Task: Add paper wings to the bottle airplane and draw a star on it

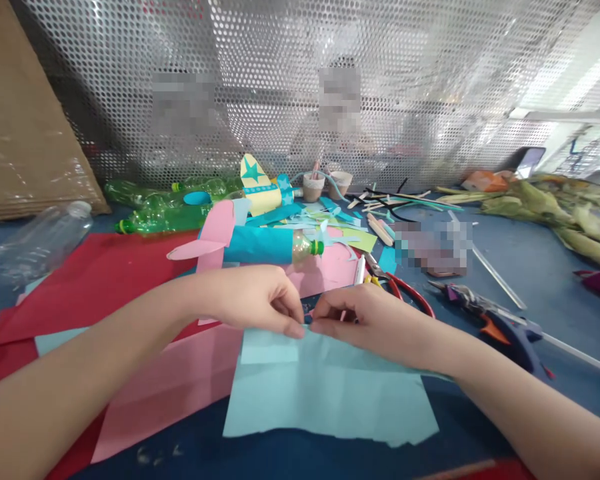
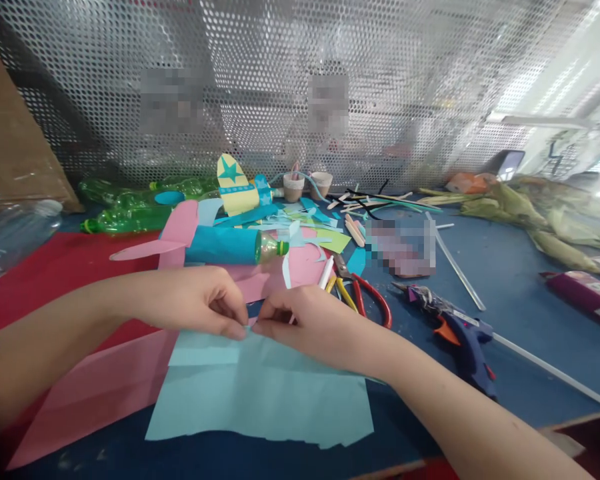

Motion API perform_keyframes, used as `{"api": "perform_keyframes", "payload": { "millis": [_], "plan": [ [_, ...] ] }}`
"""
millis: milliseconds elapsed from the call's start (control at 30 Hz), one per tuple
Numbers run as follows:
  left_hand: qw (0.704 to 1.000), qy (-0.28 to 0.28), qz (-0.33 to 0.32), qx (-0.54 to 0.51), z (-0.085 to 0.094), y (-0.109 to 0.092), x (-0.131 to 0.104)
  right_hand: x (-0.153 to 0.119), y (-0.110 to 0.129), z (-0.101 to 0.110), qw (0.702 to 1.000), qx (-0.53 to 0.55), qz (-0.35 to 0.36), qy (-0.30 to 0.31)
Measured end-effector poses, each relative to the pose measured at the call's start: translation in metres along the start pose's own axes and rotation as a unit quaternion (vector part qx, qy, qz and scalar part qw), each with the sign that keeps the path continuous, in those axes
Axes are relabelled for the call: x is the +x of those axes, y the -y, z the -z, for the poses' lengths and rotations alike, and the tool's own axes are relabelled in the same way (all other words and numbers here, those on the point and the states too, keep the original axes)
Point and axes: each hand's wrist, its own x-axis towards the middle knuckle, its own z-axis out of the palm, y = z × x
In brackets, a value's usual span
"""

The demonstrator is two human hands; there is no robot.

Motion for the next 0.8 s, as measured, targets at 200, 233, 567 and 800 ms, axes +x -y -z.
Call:
{"api": "perform_keyframes", "payload": {
  "millis": [200, 233, 567, 800],
  "plan": [
    [1.0, -0.004, 0.011, -0.029, 0.012, 0.01, -0.003, 0.001, -0.005, 0.016, 0.999, -0.019, -0.029, 0.024],
    [0.999, -0.01, 0.018, -0.031, 0.016, 0.011, -0.006, 0.001, -0.006, 0.02, 0.999, -0.02, -0.032, 0.022],
    [0.985, -0.116, 0.1, -0.079, 0.047, 0.018, -0.034, -0.005, -0.013, 0.053, 0.999, 0.011, -0.029, -0.014],
    [0.986, -0.113, 0.097, -0.071, 0.052, 0.021, -0.037, -0.008, -0.021, 0.067, 0.997, 0.013, -0.031, -0.074]
  ]
}}
